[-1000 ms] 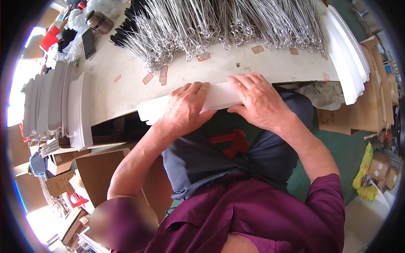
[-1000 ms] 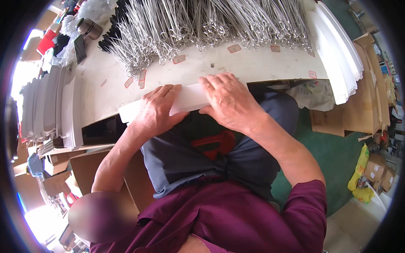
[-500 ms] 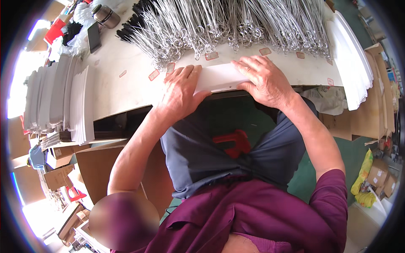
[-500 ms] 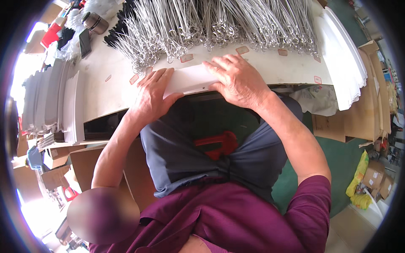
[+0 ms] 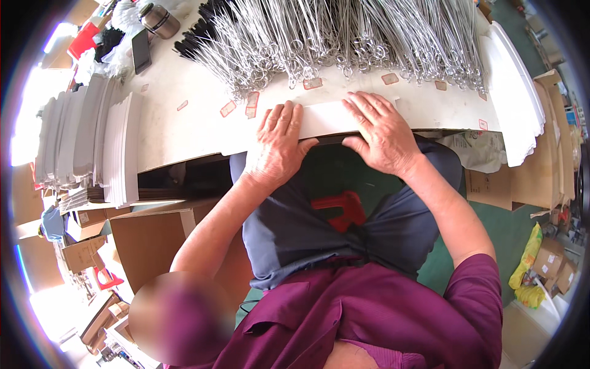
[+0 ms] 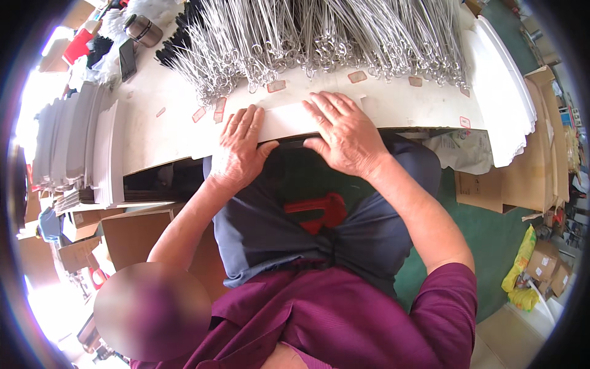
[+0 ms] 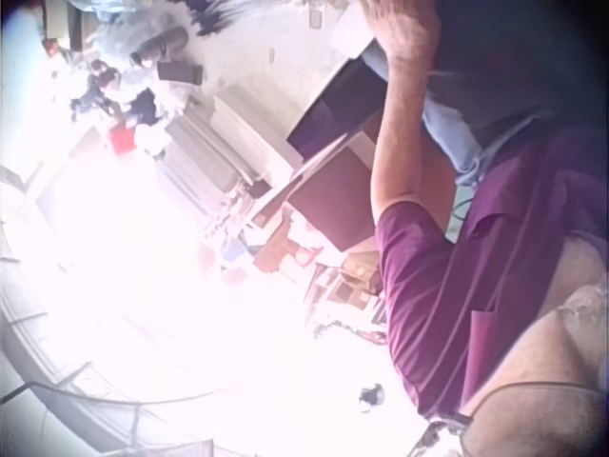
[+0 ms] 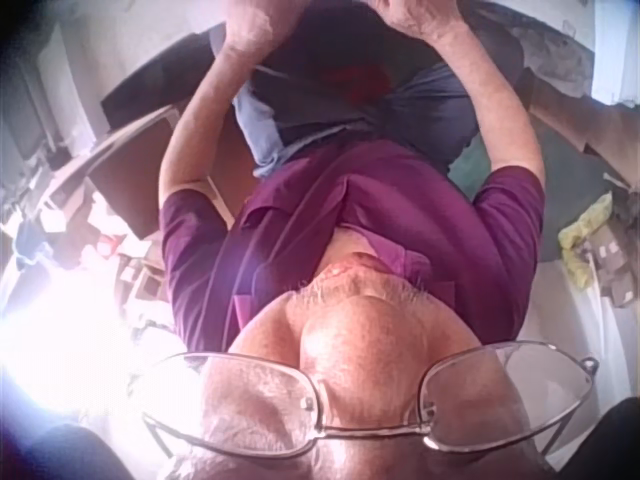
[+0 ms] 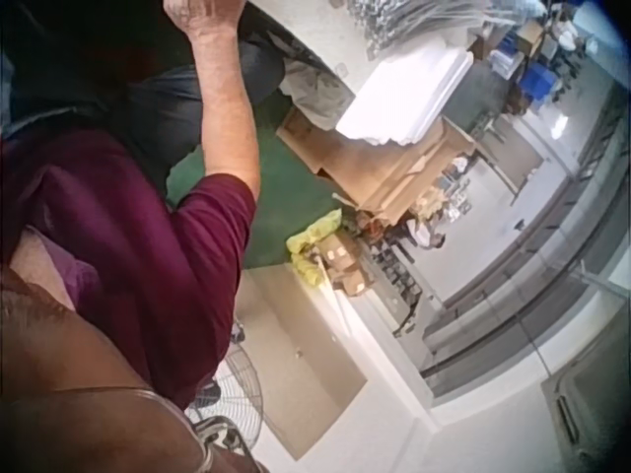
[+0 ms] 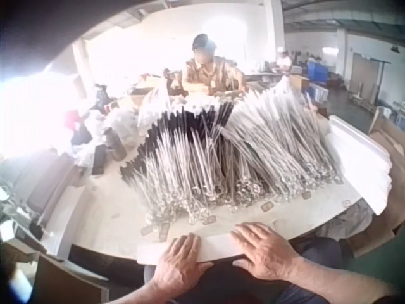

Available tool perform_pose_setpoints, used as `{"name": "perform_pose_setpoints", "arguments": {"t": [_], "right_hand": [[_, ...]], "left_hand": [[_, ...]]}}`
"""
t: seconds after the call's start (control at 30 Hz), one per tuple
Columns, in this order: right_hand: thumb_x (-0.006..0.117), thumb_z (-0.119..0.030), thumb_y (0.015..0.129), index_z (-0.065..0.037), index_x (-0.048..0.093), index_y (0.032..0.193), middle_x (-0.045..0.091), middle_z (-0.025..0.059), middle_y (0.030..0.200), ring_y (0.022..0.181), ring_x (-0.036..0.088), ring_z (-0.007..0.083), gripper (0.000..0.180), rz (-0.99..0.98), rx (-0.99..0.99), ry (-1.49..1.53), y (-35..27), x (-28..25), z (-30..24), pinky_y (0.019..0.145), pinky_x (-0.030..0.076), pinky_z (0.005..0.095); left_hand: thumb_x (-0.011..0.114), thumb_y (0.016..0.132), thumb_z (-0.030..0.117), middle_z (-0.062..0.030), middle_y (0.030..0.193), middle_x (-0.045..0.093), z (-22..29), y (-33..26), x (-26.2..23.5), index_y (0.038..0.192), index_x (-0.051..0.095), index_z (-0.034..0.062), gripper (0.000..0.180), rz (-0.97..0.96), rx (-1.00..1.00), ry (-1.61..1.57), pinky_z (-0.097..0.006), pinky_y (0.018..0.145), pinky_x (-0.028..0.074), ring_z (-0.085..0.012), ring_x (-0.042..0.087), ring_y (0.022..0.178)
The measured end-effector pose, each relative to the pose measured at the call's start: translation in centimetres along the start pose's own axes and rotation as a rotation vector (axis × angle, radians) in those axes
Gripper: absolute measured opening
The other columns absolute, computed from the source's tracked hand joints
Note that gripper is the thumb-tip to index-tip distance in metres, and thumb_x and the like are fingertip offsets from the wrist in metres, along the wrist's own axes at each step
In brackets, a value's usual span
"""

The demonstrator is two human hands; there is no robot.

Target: Packing long-handled brushes into white cardboard sleeves at a work table.

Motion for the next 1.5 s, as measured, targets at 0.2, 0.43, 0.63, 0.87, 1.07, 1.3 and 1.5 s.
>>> {"name": "perform_pose_setpoints", "arguments": {"t": [0.2, 0.43, 0.63, 0.87, 1.07, 1.3, 1.5], "right_hand": [[0.058, -0.023, 0.096, 0.009, 0.046, 0.146, 0.05, 0.0218, 0.151, 0.142, 0.045, 0.0356, 0.061, -0.068, -0.081, -0.187, 2.3, 3.9, -3.6, 0.124, 0.029, 0.0471], [0.071, -0.031, 0.091, 0.006, 0.042, 0.15, 0.041, 0.0202, 0.158, 0.148, 0.037, 0.0314, 0.076, -0.092, 0.152, -0.211, -2.4, 0.6, 2.8, 0.126, 0.026, 0.0449], [0.073, -0.026, 0.089, 0.005, 0.047, 0.147, 0.049, 0.0168, 0.152, 0.144, 0.043, 0.0306, 0.071, 0.002, 0.118, -0.095, -3.0, 0.2, 3.0, 0.125, 0.029, 0.0445], [0.068, -0.01, 0.084, 0.0, 0.07, 0.119, 0.068, 0.0122, 0.125, 0.128, 0.059, 0.0287, 0.036, 0.09, -0.127, 0.035, -2.5, -2.2, -1.1, 0.117, 0.041, 0.0503], [0.073, -0.016, 0.084, -0.002, 0.07, 0.118, 0.067, 0.0108, 0.126, 0.126, 0.058, 0.0308, 0.037, 0.128, -0.226, 0.162, -0.7, -1.7, -5.3, 0.113, 0.044, 0.0486], [0.084, -0.016, 0.081, -0.001, 0.068, 0.122, 0.066, 0.012, 0.107, 0.094, 0.065, 0.0294, 0.047, 0.339, 0.18, 0.275, -3.9, -2.3, -4.3, 0.082, 0.056, 0.039], [0.078, -0.01, 0.09, 0.004, 0.069, 0.12, 0.071, 0.014, 0.091, 0.076, 0.071, 0.0242, 0.035, 0.397, 0.354, 0.649, -4.4, 0.2, -5.4, 0.067, 0.056, 0.0339]], "left_hand": [[0.076, 0.086, 0.043, -0.0275, 0.154, 0.043, 0.9, 0.0, 1.4, 0.149, 0.042, -0.0064, 0.087, -0.174, 0.015, 0.074, -0.052, 0.122, 0.029, -0.0425, 0.04, 0.145], [0.078, 0.086, 0.039, -0.0304, 0.159, 0.036, -4.6, -4.6, -2.6, 0.153, 0.032, -0.0087, 0.094, -0.204, -0.073, 0.148, -0.054, 0.122, 0.027, -0.0474, 0.035, 0.147], [0.077, 0.087, 0.032, -0.0316, 0.147, 0.048, -4.4, -4.5, -3.4, 0.144, 0.044, -0.0104, 0.079, -0.141, -0.031, 0.157, -0.056, 0.117, 0.033, -0.0485, 0.046, 0.136], [0.077, 0.085, 0.023, -0.0262, 0.12, 0.065, 0.7, -3.0, -7.0, 0.126, 0.059, -0.0073, 0.054, -0.289, -0.042, -0.123, -0.051, 0.102, 0.047, -0.0445, 0.061, 0.115], [0.082, 0.08, 0.029, -0.0249, 0.106, 0.07, 2.5, -1.3, -4.2, 0.126, 0.059, -0.0033, 0.061, -0.612, -0.287, -0.506, -0.046, 0.088, 0.055, -0.042, 0.069, 0.1], [0.085, 0.077, 0.024, -0.0223, 0.107, 0.069, 1.7, -3.4, -4.4, 0.124, 0.057, -0.0027, 0.061, -0.402, -0.343, -0.401, -0.044, 0.085, 0.057, -0.0402, 0.07, 0.1], [0.082, 0.078, 0.024, -0.0207, 0.106, 0.07, 2.9, -4.4, -4.0, 0.122, 0.055, 0.0008, 0.057, -0.336, -0.286, -0.382, -0.047, 0.084, 0.058, -0.0393, 0.07, 0.098]]}}
Point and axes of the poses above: each hand's wrist, its own y-axis towards the middle knuckle, its own x-axis out of the palm, z = x × y, the point moved 5 cm from there along y, towards the middle knuckle
